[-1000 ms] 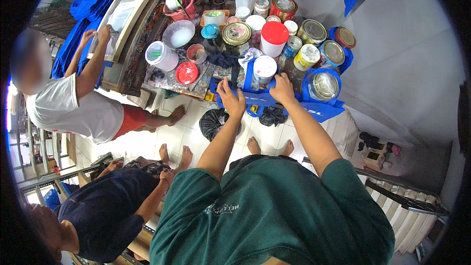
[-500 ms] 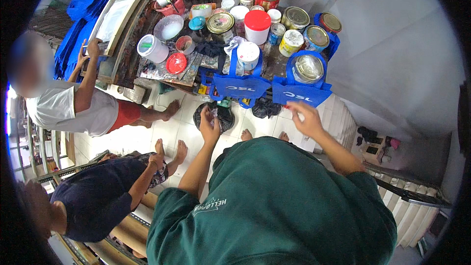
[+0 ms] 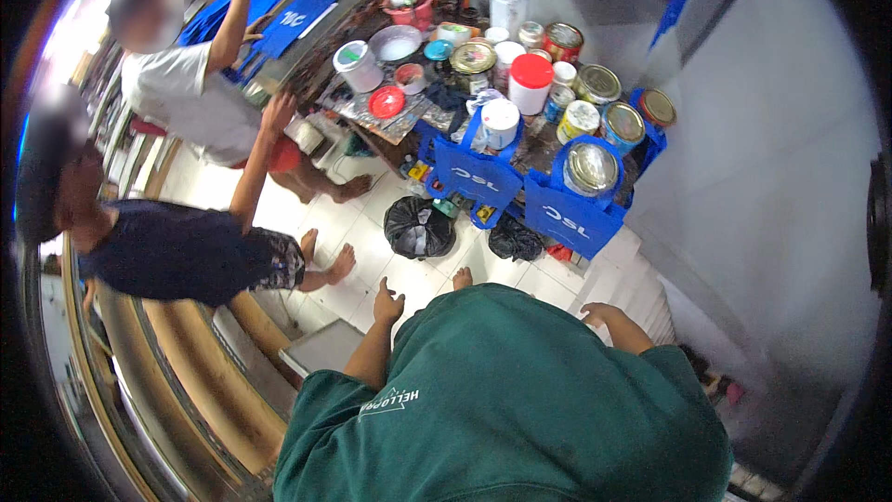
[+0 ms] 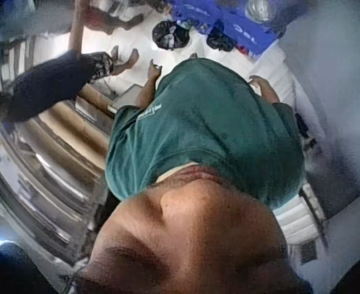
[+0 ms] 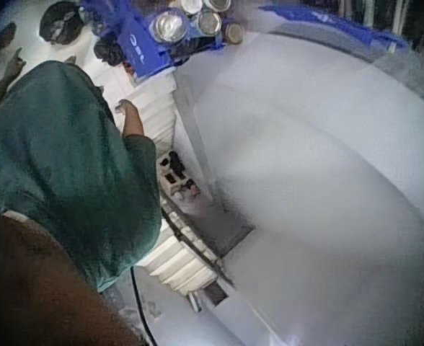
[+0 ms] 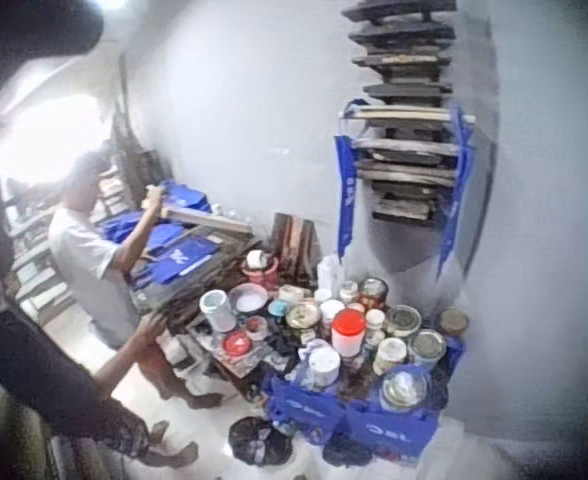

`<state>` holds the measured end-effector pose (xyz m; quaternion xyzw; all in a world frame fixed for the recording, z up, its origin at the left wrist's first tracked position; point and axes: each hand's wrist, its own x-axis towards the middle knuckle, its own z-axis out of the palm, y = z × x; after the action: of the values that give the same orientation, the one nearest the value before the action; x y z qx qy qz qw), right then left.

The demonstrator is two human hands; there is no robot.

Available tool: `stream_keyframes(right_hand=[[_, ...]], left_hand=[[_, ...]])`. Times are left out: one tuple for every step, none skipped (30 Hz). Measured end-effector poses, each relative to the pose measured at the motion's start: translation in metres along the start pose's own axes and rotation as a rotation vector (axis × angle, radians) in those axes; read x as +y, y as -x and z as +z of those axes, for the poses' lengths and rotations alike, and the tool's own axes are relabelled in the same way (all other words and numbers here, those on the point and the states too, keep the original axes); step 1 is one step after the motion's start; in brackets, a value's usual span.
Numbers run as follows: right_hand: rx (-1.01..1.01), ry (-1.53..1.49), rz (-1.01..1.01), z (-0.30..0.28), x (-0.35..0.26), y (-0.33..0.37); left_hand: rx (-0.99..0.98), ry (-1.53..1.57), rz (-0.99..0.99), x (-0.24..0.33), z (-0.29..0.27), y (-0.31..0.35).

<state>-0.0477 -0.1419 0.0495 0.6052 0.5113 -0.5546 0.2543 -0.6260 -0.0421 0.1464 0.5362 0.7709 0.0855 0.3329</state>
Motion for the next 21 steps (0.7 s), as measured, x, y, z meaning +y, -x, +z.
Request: stream_keyframes(right_hand=[[0.019, 0.149, -0.053, -0.019, -0.029, 0.032], [-0.004, 0.145, -0.079, -0.021, -0.041, 0.044], [-0.012, 0.133, -0.087, -0.016, -0.041, 0.044], [-0.011, 0.128, -0.108, -0.009, -0.033, 0.036], [-0.002, 0.123, -0.127, -0.005, -0.028, 0.027], [0.002, 0.118, -0.149, -0.005, -0.027, 0.019], [0.012, 0.111, -0.167, -0.006, -0.024, 0.013], [0.019, 0.109, -0.183, -0.007, -0.021, 0.007], [0.025, 0.106, -0.203, -0.008, -0.020, -0.003], [0.032, 0.097, -0.225, -0.010, -0.018, -0.013], [0.037, 0.089, -0.245, -0.011, -0.017, -0.023], [0.040, 0.077, -0.268, -0.012, -0.015, -0.037], [0.043, 0.070, -0.291, -0.013, -0.013, -0.049], [0.045, 0.056, -0.312, -0.014, -0.012, -0.061], [0.044, 0.046, -0.334, -0.015, -0.010, -0.075], [0.044, 0.032, -0.359, -0.015, -0.009, -0.089], [0.046, 0.021, -0.391, -0.015, -0.006, -0.106], [0.038, 0.019, -0.409, -0.020, 0.001, -0.121], [0.027, 0.020, -0.427, -0.026, 0.010, -0.135], [0.032, -0.037, -0.444, -0.025, 0.035, -0.161], [0.034, -0.030, -0.443, -0.025, 0.024, -0.164]], left_hand=[[0.084, 0.043, -0.008, -0.005, -0.001, 0.013], [0.157, 0.085, -0.004, -0.005, -0.001, 0.023], [0.201, 0.136, -0.024, 0.011, -0.009, 0.032], [0.254, 0.150, -0.015, 0.012, -0.009, 0.039], [0.307, 0.161, -0.007, 0.013, -0.009, 0.045], [0.364, 0.174, 0.002, 0.013, -0.008, 0.049], [0.409, 0.207, -0.002, 0.017, -0.007, 0.053], [0.454, 0.238, -0.005, 0.021, -0.007, 0.056], [0.500, 0.265, -0.013, 0.023, -0.008, 0.062], [0.546, 0.288, -0.015, 0.027, -0.010, 0.064], [0.549, 0.323, -0.020, 0.032, -0.014, 0.066], [0.555, 0.357, -0.023, 0.038, -0.019, 0.066], [0.558, 0.389, -0.023, 0.045, -0.027, 0.064], [0.560, 0.421, -0.018, 0.053, -0.035, 0.062], [0.561, 0.452, -0.013, 0.062, -0.045, 0.059], [0.561, 0.481, -0.006, 0.069, -0.055, 0.054], [0.561, 0.528, 0.009, 0.073, -0.064, 0.046], [0.565, 0.594, 0.022, 0.073, -0.069, 0.040], [0.569, 0.660, 0.035, 0.073, -0.075, 0.033], [0.542, 0.731, 0.077, 0.081, -0.079, 0.015], [0.511, 0.793, 0.059, 0.095, -0.094, 0.010]])
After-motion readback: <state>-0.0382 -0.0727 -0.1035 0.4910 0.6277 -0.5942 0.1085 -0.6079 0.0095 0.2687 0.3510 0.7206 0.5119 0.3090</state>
